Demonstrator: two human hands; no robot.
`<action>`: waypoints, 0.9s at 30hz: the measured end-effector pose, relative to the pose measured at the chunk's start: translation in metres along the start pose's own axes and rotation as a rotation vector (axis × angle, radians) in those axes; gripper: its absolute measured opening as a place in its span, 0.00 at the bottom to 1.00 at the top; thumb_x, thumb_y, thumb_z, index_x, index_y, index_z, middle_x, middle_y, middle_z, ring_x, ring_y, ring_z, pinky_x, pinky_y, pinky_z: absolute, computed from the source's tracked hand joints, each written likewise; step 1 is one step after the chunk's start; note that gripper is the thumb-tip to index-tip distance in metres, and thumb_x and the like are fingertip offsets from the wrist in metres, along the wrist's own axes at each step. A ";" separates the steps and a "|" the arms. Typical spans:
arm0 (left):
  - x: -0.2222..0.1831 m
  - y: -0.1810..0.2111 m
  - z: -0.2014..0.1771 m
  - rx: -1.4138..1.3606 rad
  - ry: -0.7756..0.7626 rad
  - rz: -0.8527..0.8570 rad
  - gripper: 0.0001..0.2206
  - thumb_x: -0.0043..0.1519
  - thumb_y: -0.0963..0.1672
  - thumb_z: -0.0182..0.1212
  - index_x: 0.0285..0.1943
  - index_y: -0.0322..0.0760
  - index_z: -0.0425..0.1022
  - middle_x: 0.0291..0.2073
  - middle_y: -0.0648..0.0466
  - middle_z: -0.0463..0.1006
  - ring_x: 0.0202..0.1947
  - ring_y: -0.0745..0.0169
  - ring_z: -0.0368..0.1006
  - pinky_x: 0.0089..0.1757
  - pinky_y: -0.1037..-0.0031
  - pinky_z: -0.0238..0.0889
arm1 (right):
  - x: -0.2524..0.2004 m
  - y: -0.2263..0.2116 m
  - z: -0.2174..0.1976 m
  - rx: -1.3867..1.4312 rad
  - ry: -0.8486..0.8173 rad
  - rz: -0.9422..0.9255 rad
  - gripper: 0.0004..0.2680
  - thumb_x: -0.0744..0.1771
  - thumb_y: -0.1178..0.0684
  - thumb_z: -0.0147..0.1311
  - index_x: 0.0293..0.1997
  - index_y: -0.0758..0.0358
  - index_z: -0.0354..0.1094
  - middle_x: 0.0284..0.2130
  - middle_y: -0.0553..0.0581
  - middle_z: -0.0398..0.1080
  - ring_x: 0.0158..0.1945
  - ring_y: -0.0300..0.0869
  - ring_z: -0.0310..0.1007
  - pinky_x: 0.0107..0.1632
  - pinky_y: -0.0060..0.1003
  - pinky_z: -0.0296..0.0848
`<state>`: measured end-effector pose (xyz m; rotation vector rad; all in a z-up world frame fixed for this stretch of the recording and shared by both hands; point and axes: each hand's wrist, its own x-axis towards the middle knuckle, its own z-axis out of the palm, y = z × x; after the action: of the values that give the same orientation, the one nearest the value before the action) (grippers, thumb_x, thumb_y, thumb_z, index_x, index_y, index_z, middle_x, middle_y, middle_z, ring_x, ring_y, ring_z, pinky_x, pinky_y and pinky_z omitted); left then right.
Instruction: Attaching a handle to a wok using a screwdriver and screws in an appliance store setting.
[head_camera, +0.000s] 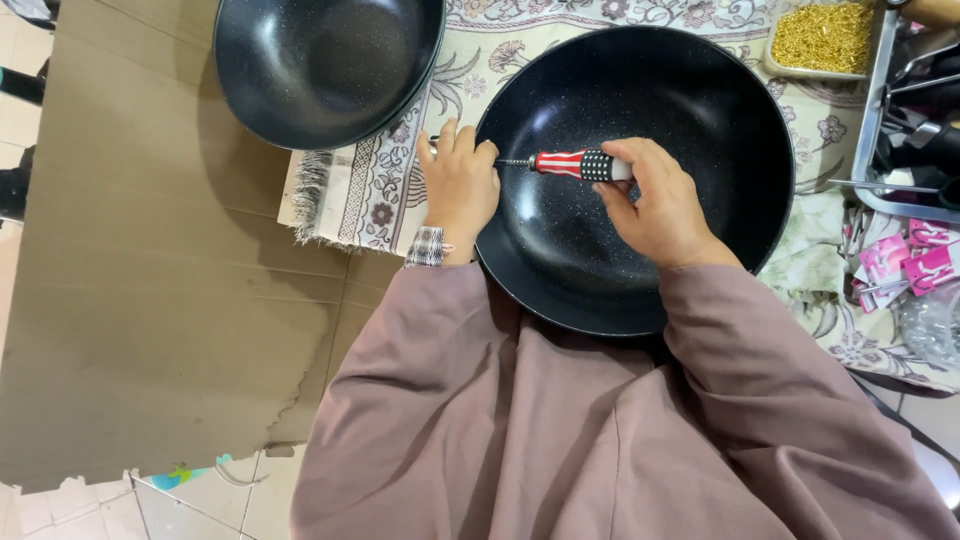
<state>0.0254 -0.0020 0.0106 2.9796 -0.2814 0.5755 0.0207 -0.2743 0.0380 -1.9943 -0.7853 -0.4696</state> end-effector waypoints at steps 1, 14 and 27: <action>0.000 0.000 0.001 0.000 0.001 0.000 0.09 0.53 0.37 0.71 0.40 0.40 0.81 0.42 0.44 0.75 0.63 0.36 0.63 0.58 0.32 0.41 | -0.001 0.003 0.001 0.000 0.000 -0.001 0.16 0.64 0.68 0.65 0.58 0.74 0.70 0.38 0.66 0.71 0.34 0.53 0.74 0.33 0.42 0.78; -0.010 -0.008 -0.005 -0.087 0.073 -0.097 0.14 0.58 0.40 0.66 0.52 0.46 0.79 0.54 0.45 0.74 0.67 0.36 0.58 0.60 0.35 0.41 | -0.007 0.001 -0.007 0.151 0.061 0.061 0.14 0.66 0.68 0.64 0.56 0.77 0.67 0.44 0.71 0.69 0.43 0.61 0.74 0.43 0.48 0.78; -0.081 0.087 -0.088 -0.400 -0.073 0.290 0.12 0.62 0.49 0.61 0.52 0.48 0.80 0.55 0.51 0.78 0.66 0.38 0.63 0.62 0.33 0.46 | -0.119 -0.011 -0.101 -0.053 0.456 0.346 0.15 0.69 0.62 0.62 0.60 0.71 0.62 0.52 0.66 0.61 0.55 0.51 0.67 0.53 0.41 0.69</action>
<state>-0.0969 -0.0631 0.0664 2.5892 -0.7470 0.3781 -0.0750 -0.3978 0.0256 -1.9150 -0.1436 -0.7071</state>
